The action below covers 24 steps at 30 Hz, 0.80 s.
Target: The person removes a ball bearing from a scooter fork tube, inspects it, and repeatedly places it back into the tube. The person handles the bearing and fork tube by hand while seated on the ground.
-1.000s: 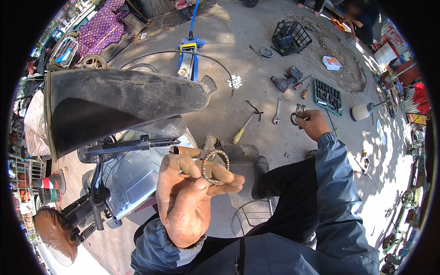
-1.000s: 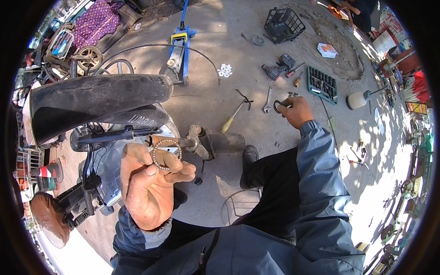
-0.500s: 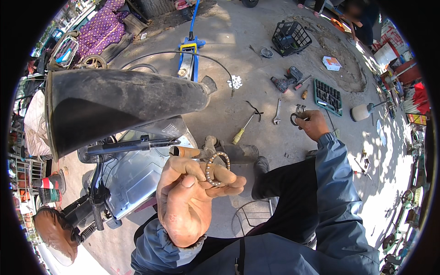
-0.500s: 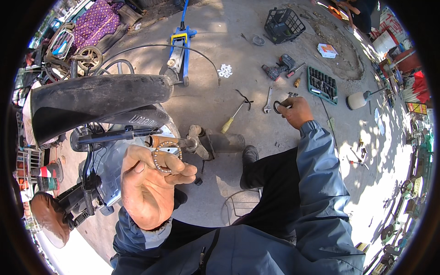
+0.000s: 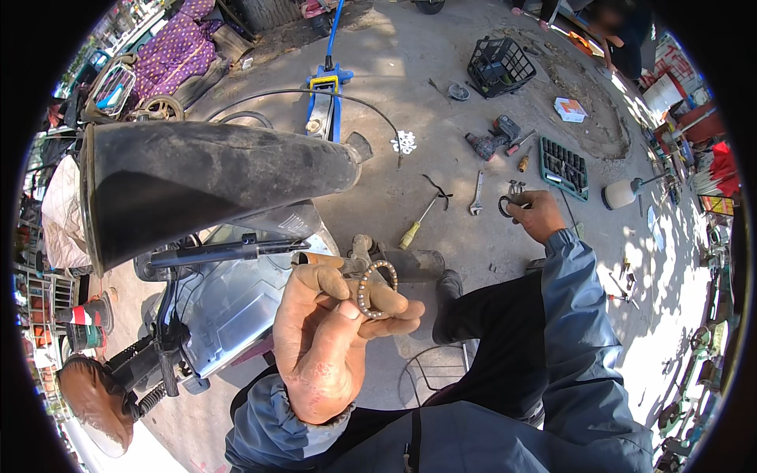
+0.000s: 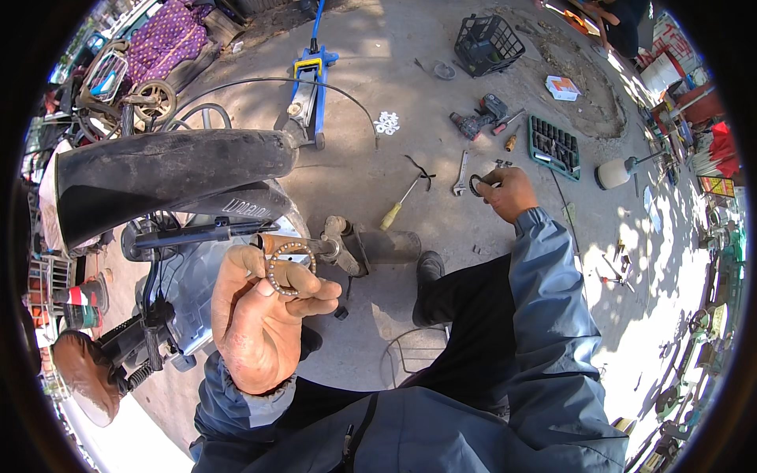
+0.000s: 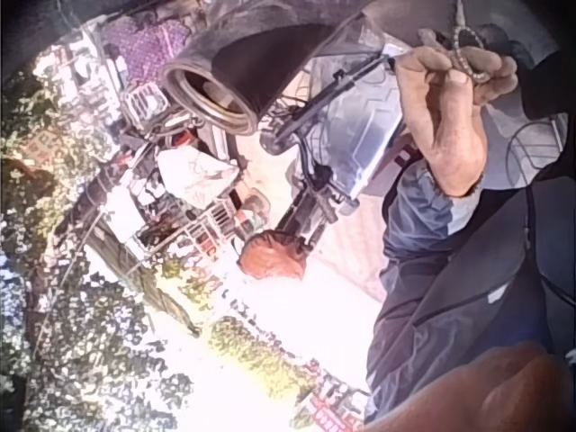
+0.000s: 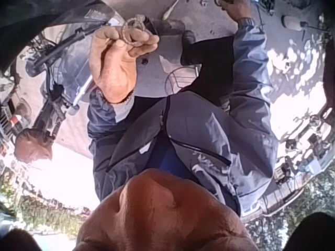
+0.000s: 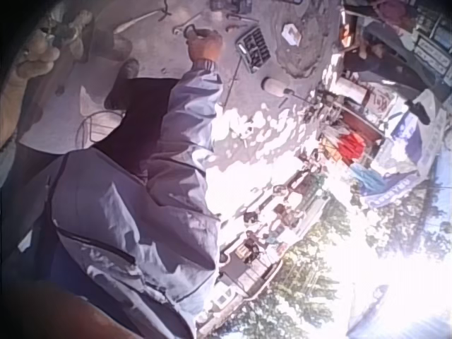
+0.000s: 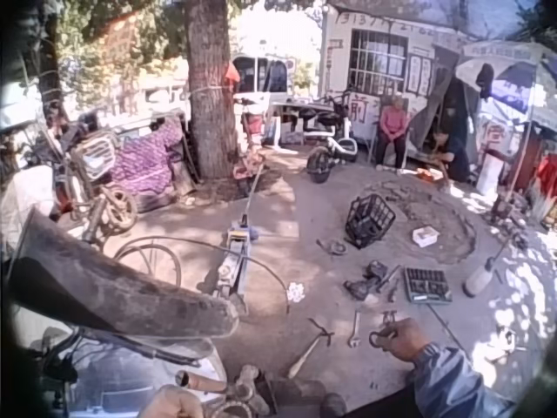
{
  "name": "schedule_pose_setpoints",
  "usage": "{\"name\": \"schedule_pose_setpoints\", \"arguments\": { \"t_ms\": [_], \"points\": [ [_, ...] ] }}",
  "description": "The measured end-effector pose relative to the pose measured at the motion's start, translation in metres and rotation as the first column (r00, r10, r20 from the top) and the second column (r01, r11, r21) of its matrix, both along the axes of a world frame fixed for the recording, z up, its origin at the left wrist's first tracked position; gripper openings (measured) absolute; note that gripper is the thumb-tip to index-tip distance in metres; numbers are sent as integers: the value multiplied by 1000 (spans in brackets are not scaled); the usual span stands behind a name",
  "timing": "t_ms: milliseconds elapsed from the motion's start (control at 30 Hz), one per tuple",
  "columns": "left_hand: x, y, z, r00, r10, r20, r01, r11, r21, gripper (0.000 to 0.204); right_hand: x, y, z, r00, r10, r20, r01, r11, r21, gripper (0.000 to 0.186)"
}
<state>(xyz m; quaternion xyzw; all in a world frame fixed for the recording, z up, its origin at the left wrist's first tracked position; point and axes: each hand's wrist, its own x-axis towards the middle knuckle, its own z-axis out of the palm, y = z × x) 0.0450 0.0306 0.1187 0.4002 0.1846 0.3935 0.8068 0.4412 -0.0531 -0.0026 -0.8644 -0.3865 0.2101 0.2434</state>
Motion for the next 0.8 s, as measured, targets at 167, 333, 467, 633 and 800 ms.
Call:
{"name": "schedule_pose_setpoints", "arguments": {
  "t_ms": [167, 333, 467, 633, 800],
  "points": [
    [0, 0, -1, 1000, -9, 26, 9, 1000, 12, 12, 3, -1, -4, 1000, 4, -24, -3, 1000, 10, 31],
    [-1, -1, 0, 1000, -10, -1, 10, 1000, 29, 15, 3, -1, -3, 1000, 10, -12, -10, 1000, 6, 31],
    [-1, -1, -1, 1000, 7, -22, -5, 998, 70, 19, 1, -1, -2, 1000, 8, -17, -8, 1000, 14, 31],
    [-1, 1, 1, 1000, -23, 18, 23, 1000, 7, 12, 3, -1, -2, 1000, 15, -9, -15, 1000, 14, 31],
    [-1, 1, 0, 999, -27, 26, 28, 1000, -14, 26, 2, -1, -2, 1000, 3, -11, -3, 1000, 12, 31]
  ]
}}
